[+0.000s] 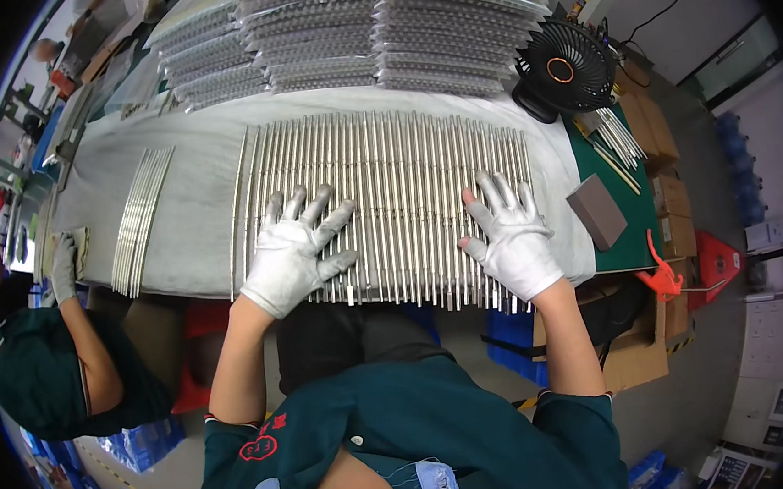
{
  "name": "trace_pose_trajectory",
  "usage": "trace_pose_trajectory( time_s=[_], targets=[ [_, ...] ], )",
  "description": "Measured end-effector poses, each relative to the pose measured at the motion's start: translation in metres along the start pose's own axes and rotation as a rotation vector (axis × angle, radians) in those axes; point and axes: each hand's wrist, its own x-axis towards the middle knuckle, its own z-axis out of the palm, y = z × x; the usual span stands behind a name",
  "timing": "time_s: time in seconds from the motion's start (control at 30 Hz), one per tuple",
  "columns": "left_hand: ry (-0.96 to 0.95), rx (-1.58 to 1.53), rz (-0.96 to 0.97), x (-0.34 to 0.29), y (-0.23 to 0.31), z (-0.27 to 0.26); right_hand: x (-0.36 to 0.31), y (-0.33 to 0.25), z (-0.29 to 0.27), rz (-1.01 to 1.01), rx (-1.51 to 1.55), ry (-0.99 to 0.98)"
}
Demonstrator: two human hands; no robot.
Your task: The person arranges long metal rods on a table, aligns them into bundles, and places them into clear plastic bags. The person then seals the bags using a handheld heat sealer and stacks the finished packages on a pile.
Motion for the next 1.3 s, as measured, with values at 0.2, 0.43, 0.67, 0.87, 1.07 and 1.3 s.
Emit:
trace_pose_trajectory(
  time_s=[0.2, 0.43, 0.67, 0.87, 1.07, 1.3],
  targets=[
    [0.381, -0.590, -0.272, -0.022, -0.037, -0.004, -0.013, -0.027, -0.031, -0.161, 0.053, -0.149],
    [0.447, -1.568, -0.439, -0.028, -0.059, 0.001, -0.019, -0.062, -0.041, -0.249, 0.093, -0.226],
    [0.447, -1.614, -0.352, -0.025, -0.059, 0.003, -0.021, -0.054, -0.028, -0.247, 0.041, -0.161],
    [0.480, -1.566, -0.365, -0.026, -0.055, 0.005, -0.045, -0.035, -0.039, -0.208, 0.143, -0.185],
    [0.499, -1.633, -0.397, -0.028, -0.059, 0.008, -0.063, -0.014, -0.024, -0.216, 0.128, -0.062],
    [0.534, -1.620, -0.367, -0.024, -0.056, 0.008, -0.056, -0.006, -0.021, -0.224, 0.083, -0.073]
  ],
)
